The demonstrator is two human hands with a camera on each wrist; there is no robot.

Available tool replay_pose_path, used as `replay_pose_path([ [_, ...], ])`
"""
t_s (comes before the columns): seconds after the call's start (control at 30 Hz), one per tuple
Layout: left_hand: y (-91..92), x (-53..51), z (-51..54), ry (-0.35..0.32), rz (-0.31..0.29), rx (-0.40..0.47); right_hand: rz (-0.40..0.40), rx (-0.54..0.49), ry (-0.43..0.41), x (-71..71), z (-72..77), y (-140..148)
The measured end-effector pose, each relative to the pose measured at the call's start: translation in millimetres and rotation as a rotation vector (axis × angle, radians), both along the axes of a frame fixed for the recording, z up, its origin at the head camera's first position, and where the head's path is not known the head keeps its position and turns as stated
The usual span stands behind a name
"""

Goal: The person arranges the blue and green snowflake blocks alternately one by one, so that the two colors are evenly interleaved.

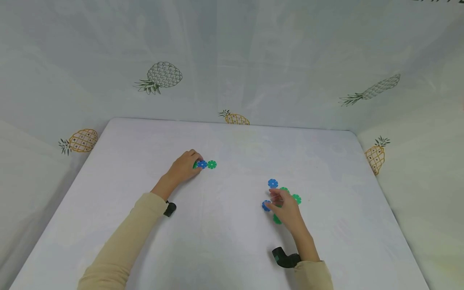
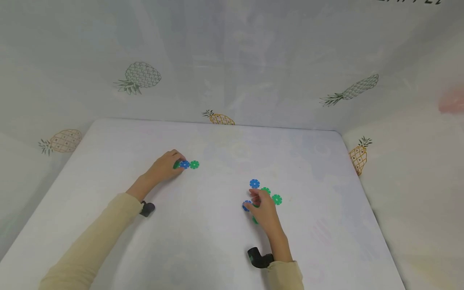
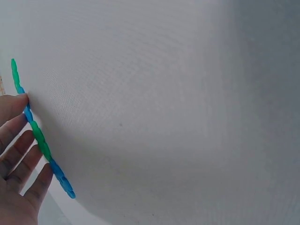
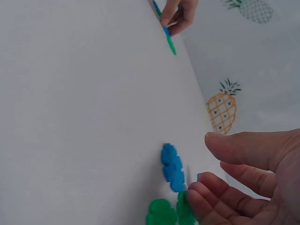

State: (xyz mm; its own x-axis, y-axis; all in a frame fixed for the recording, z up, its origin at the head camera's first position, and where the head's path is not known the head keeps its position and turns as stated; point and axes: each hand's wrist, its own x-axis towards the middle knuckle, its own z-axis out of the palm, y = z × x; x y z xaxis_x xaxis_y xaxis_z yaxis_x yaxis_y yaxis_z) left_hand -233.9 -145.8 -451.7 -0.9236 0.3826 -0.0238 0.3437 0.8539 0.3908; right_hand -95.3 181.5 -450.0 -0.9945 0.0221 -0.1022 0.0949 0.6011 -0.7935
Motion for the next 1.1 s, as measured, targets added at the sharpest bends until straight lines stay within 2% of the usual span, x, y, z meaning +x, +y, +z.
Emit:
replay_pose_path([
  [0.17, 0.8, 0.4, 1.3, -0.015, 0.01, 0.0, -0.023, -0.006, -0.008, 3.8, -6.0, 2],
  [0.33, 1.0, -0.4, 0.8, -0.021, 0.011, 0.001, -0.019, 0.049, -0.026, 7.1, -10.4, 4],
  [0.53, 0.7, -0.8, -1.2, -0.016, 0.012, -0.004, 0.004, 0.098, -0.002, 9.2, -14.8, 4],
  [0.73, 0.8, -0.8, -1.8, -0.024, 0.021, -0.004, 0.022, 0.149, 0.018, 7.4, -15.4, 0],
  [1.1, 0.8, -1.0, -1.3, -0.024, 0.026, -0.003, 0.017, 0.153, 0.023, 7.2, -12.6, -2],
])
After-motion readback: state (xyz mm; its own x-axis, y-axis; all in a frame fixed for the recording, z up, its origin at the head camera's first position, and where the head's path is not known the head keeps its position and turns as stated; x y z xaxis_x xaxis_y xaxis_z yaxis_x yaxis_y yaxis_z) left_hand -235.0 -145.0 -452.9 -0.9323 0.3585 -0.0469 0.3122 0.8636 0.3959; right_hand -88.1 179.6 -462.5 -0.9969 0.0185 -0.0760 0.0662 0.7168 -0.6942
